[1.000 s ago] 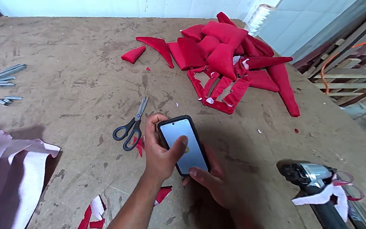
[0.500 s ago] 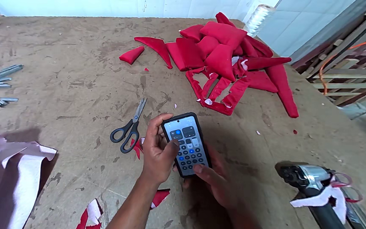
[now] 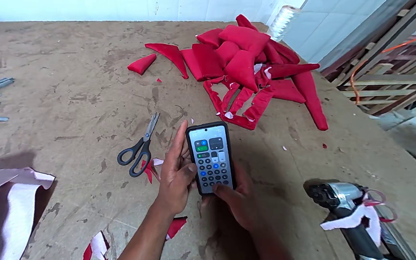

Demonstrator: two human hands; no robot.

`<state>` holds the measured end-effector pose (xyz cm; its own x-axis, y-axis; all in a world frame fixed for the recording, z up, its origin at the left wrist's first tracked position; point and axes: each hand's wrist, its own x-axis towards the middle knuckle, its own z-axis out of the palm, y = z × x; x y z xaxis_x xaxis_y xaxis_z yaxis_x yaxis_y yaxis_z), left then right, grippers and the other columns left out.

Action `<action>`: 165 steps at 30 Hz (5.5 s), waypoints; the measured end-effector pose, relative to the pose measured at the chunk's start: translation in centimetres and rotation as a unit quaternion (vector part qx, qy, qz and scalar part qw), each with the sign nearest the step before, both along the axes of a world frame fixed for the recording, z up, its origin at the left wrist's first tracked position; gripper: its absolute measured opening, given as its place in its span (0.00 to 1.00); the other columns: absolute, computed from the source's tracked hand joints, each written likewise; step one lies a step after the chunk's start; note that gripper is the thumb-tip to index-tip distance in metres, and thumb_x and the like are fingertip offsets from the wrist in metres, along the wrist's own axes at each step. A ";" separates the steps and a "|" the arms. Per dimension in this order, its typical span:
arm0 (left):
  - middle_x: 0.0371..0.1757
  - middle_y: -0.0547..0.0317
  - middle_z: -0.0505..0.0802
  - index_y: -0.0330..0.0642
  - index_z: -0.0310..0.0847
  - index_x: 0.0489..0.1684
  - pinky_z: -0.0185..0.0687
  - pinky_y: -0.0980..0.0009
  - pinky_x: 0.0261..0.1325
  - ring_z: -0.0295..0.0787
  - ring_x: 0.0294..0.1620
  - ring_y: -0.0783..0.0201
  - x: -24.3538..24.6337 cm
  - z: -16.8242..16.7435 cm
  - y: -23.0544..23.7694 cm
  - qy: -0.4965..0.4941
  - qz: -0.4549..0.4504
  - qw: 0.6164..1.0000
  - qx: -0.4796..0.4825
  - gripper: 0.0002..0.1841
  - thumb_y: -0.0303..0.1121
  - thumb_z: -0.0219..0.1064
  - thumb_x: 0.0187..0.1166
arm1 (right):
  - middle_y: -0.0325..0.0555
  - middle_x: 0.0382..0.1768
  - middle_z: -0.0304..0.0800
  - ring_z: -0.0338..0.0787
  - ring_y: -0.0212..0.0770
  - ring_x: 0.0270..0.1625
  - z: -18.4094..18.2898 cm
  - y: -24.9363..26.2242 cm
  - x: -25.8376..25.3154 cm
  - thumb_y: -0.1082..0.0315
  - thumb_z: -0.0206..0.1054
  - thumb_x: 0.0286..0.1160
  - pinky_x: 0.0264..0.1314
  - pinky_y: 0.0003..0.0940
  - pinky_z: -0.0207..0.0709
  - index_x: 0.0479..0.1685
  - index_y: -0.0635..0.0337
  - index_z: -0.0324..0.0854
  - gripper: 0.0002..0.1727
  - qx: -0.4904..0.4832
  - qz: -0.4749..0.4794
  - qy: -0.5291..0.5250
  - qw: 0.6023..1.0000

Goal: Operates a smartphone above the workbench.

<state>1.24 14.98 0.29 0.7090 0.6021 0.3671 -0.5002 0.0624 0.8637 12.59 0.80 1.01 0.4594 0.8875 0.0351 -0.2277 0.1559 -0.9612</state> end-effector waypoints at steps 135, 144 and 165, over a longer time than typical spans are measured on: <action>0.45 0.53 0.89 0.44 0.74 0.71 0.89 0.70 0.48 0.89 0.43 0.64 0.2 0.1 0.5 -0.004 0.188 0.982 -0.013 0.23 0.25 0.66 0.75 | 0.62 0.55 0.91 0.97 0.59 0.45 -1.5 0.1 0.4 0.29 0.50 0.81 0.25 0.46 0.93 0.76 0.60 0.68 0.43 0.008 0.036 -0.030 0.999; 0.45 0.53 0.90 0.43 0.74 0.70 0.90 0.70 0.47 0.90 0.43 0.64 0.2 0.1 0.5 -0.003 0.193 0.981 -0.010 0.22 0.26 0.67 0.76 | 0.60 0.54 0.92 0.97 0.56 0.45 -1.4 0.2 0.3 0.30 0.49 0.82 0.25 0.43 0.94 0.75 0.59 0.68 0.41 0.010 0.040 -0.042 0.998; 0.45 0.60 0.87 0.45 0.80 0.55 0.86 0.73 0.46 0.86 0.44 0.67 0.1 0.0 0.7 -0.023 0.309 0.950 0.043 0.19 0.50 0.69 0.80 | 0.51 0.52 0.92 0.97 0.47 0.45 -1.1 0.3 -0.4 0.28 0.50 0.79 0.27 0.38 0.93 0.72 0.58 0.74 0.42 -0.024 0.032 -0.125 0.991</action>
<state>1.31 15.69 0.33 0.2130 0.8642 0.4558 -0.4557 -0.3247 0.8288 12.15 1.10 -0.12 0.3838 0.9182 0.0981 0.0096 0.1023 -0.9947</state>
